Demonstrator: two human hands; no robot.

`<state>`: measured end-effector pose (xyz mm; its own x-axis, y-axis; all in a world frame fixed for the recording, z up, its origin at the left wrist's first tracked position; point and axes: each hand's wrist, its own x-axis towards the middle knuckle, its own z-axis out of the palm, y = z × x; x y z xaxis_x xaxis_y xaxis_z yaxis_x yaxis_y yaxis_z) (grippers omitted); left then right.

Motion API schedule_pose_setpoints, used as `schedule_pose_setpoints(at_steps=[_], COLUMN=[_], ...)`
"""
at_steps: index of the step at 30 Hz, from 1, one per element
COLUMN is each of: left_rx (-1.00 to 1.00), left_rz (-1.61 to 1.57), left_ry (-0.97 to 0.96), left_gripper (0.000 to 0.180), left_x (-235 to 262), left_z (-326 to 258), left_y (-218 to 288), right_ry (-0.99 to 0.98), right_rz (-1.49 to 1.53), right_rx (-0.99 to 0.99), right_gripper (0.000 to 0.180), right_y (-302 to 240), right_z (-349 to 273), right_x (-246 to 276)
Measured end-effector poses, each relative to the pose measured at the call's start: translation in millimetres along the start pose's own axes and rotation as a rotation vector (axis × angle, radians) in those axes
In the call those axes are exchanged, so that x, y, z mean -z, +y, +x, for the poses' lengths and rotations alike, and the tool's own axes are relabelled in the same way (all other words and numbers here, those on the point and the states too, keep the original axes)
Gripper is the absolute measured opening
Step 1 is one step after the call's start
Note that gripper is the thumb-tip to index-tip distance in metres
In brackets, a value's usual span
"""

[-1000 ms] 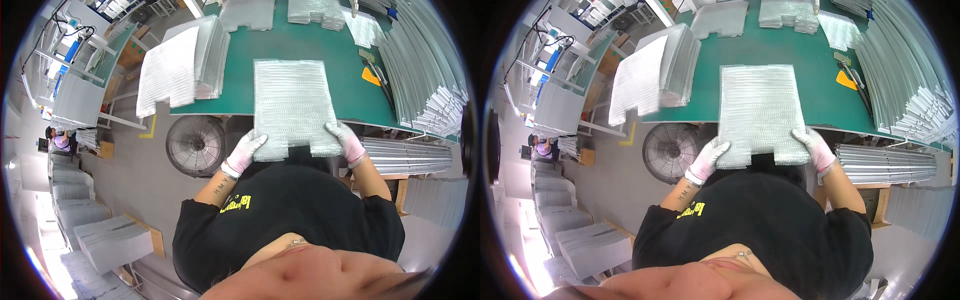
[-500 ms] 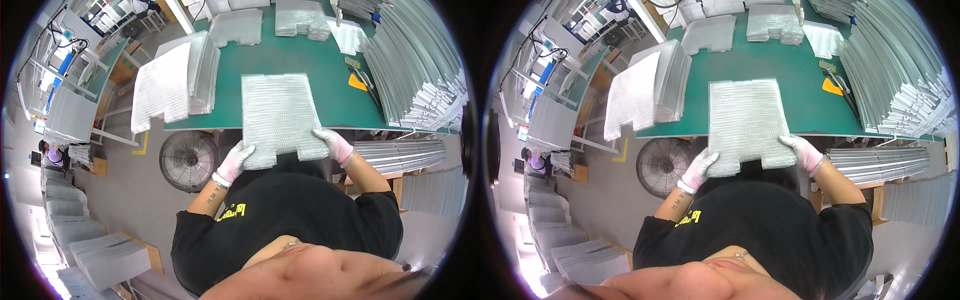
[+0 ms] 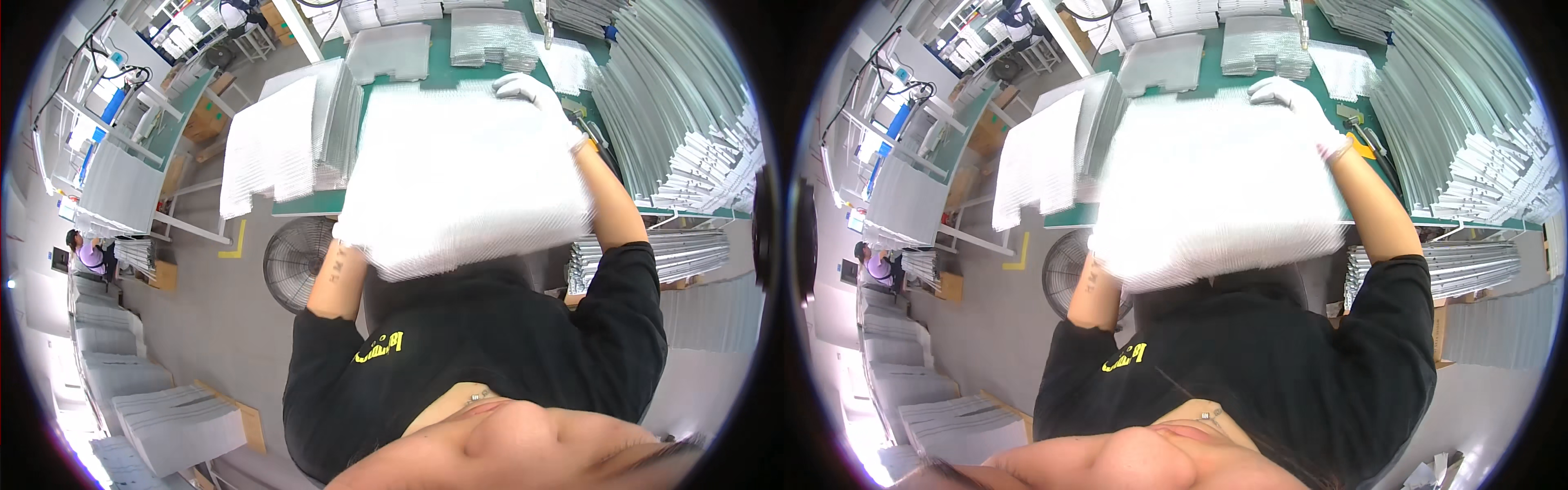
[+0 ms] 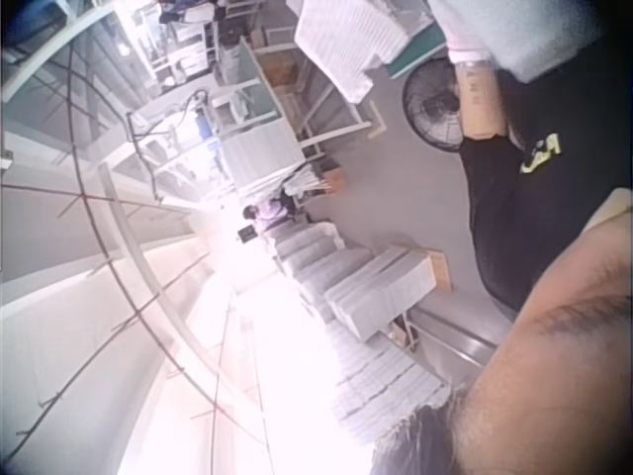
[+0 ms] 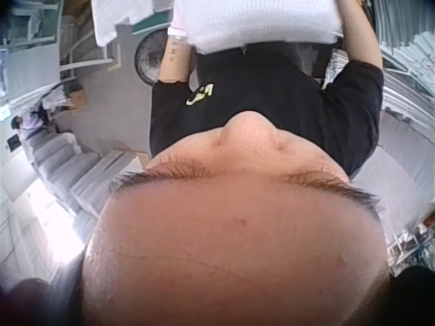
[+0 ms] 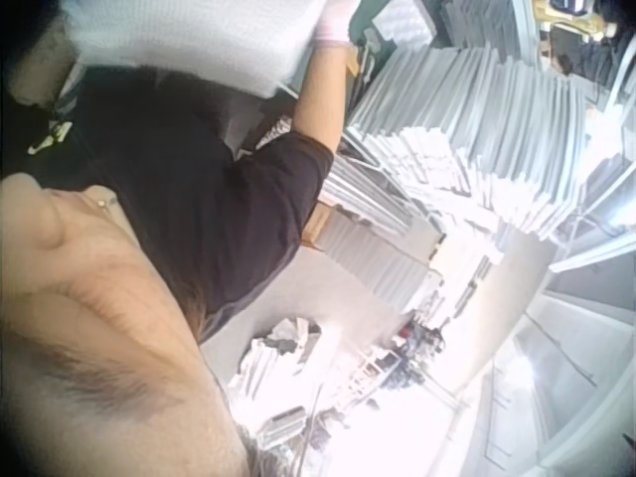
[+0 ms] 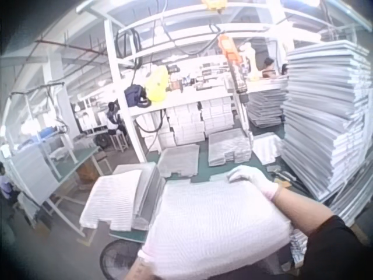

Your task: The person uses a wooden mallet to repeatedly strike a stack of white, textured plastic sheets on a green workbench. They handle the sheets by hand, adjusting their position and stacking them after hammering. The task involves repetitive striking and manual handling of the plastic materials.

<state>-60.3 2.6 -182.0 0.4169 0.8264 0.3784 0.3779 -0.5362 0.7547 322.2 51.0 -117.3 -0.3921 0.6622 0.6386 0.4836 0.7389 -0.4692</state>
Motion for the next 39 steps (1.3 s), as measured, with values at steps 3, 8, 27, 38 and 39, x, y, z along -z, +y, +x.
schedule_pose_setpoints(at_steps=[3,8,27,38,39], left_rx=[0.714,0.697,0.358,0.416,0.357], left_rz=[-1.947,-1.2,-0.816,-0.949,-0.957], left_ry=[-0.087,-0.059,0.037,0.071,0.08], left_gripper=[0.06,0.06,0.06,0.059,0.06], left_x=[-14.1,-58.3,-43.3,-49.1,-46.7], left_z=[-39.0,-89.2,-102.3,-84.9,-84.1], left_y=[-21.6,-66.4,-20.3,-20.8,-20.4], right_ry=[-0.074,-0.187,0.269,0.044,0.056], right_rz=[-0.464,-0.614,0.622,0.914,0.851], right_rx=[0.228,0.072,-0.765,-0.947,-0.899], right_gripper=[0.022,0.034,0.067,0.065,0.064], right_y=[13.2,20.9,-100.2,-100.7,-100.2], right_z=[-21.8,-88.3,-188.4,-165.3,-162.7], right_x=[-21.6,-56.8,-73.8,-60.8,-58.4])
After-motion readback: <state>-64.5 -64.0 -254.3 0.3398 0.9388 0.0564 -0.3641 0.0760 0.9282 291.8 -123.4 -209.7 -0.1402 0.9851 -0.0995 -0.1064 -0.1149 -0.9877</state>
